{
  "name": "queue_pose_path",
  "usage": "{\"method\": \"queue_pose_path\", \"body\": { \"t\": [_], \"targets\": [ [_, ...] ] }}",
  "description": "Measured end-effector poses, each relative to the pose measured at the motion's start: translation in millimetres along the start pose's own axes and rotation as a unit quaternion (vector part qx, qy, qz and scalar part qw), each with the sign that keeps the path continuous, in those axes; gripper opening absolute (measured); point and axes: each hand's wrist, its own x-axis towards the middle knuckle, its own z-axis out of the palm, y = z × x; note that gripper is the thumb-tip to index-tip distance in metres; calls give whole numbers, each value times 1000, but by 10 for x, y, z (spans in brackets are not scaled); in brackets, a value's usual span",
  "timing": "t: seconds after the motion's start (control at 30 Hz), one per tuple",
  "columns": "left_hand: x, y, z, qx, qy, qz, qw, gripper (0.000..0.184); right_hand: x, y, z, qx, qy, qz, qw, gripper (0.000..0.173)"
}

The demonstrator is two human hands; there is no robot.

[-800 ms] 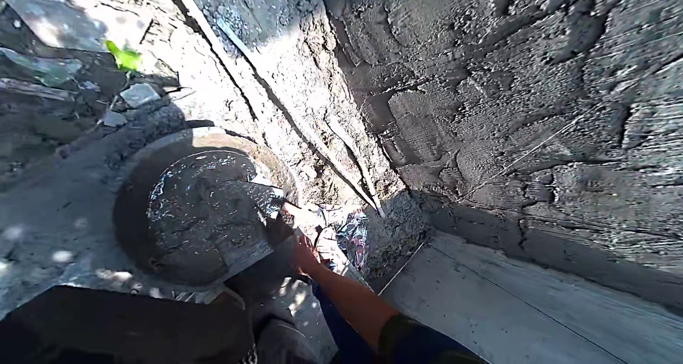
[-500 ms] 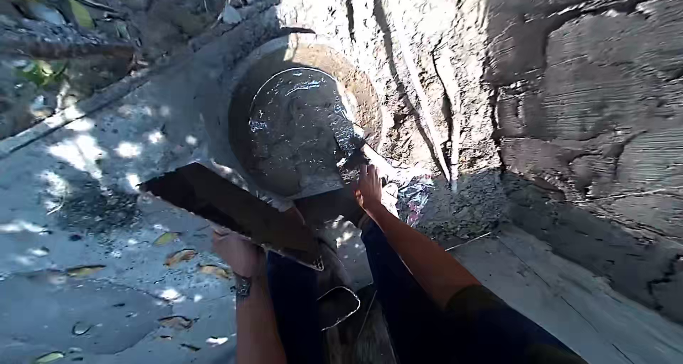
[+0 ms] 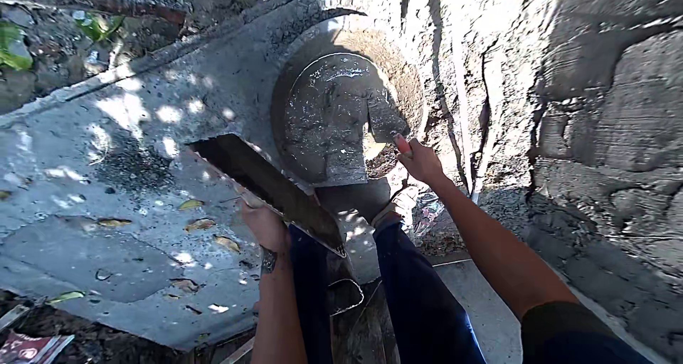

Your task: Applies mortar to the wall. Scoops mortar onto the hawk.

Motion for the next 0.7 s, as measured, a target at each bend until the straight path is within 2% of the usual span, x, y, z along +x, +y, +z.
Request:
{"method": "queue_pose_path", "body": {
  "t": [0.1,0.2,0.3,0.4,0.53,0.7],
  "targets": [
    [29,20,-10,-15,11,-14,1000,22,-199,-380,-215,10,0,1,1000,49],
    [73,33,-73,-27,22,-22,999,25,-218,-974,-148,31,10,-12,999,47],
    [133,59,-157,-50,26,-29,998,23,-147,-1625,104,90,10,-32,995,50],
    [223,73,-295,-61,37,-28,997,25,-229,-2111,556,112,41,-43,992,55],
    [335,53,-479,-67,58,-22,996,24,-486,-2359,1137,83,21,-50,995,51],
    [428,112,-650,-80,67,-17,994,25,-691,-2426,1602,129,-13,55,990,54]
  ]
}}
